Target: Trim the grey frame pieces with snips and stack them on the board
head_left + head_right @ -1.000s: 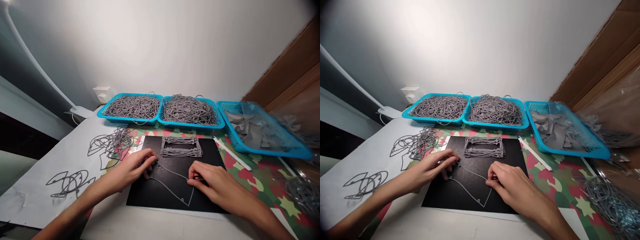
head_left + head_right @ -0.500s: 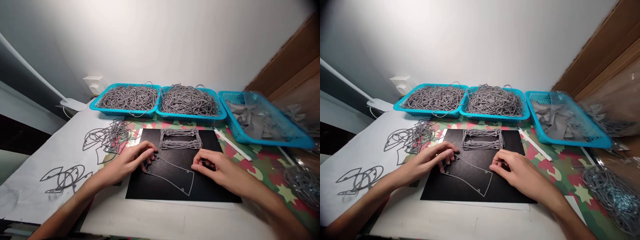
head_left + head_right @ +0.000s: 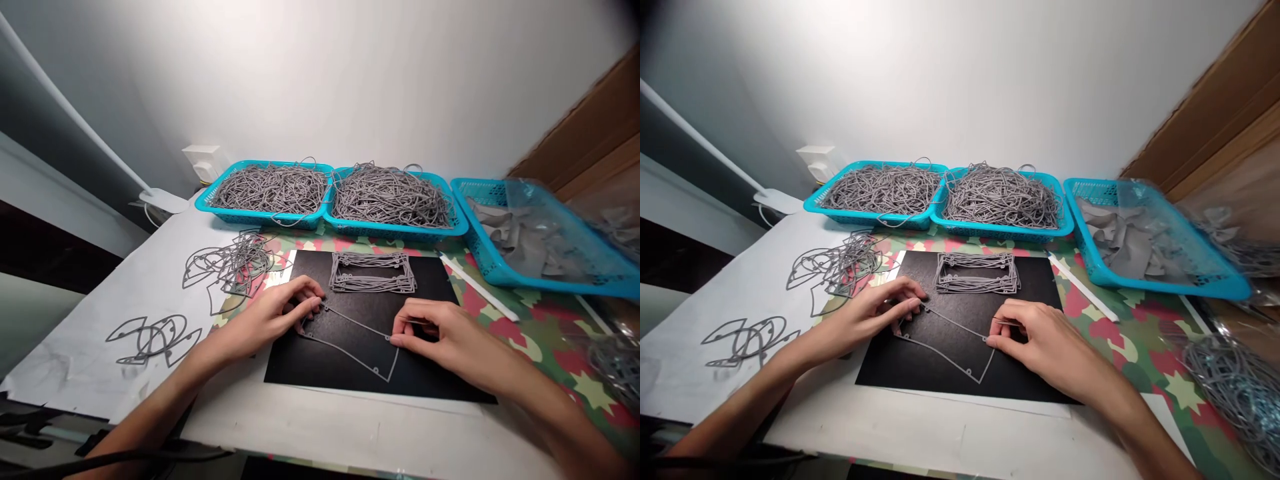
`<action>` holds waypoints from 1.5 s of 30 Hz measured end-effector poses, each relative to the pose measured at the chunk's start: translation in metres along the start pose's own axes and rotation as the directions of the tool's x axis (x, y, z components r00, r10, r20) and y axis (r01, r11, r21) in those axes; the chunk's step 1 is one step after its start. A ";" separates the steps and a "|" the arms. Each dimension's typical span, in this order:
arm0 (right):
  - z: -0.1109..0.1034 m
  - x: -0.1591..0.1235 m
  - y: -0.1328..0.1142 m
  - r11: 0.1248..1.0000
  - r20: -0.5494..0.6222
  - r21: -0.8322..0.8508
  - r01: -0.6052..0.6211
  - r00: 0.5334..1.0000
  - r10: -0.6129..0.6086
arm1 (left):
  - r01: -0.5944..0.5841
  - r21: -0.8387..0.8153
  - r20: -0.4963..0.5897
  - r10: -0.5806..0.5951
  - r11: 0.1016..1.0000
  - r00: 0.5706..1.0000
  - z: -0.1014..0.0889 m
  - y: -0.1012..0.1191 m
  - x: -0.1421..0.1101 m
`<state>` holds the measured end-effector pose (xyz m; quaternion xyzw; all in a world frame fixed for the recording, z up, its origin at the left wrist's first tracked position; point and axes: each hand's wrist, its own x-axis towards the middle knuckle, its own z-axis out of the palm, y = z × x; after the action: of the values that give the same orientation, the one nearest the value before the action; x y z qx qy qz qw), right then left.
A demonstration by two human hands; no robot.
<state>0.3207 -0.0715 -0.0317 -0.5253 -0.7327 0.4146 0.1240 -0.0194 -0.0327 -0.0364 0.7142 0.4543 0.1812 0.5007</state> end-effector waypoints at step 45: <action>-0.010 -0.008 -0.011 0.996 -0.034 0.094 -0.002 0.999 0.005 | -0.056 0.091 -0.019 0.058 0.994 0.998 0.001 0.004 0.001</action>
<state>0.3233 -0.0750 -0.0151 -0.5271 -0.7093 0.4397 0.1603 -0.0164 -0.0328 -0.0335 0.7468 0.4467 0.1825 0.4575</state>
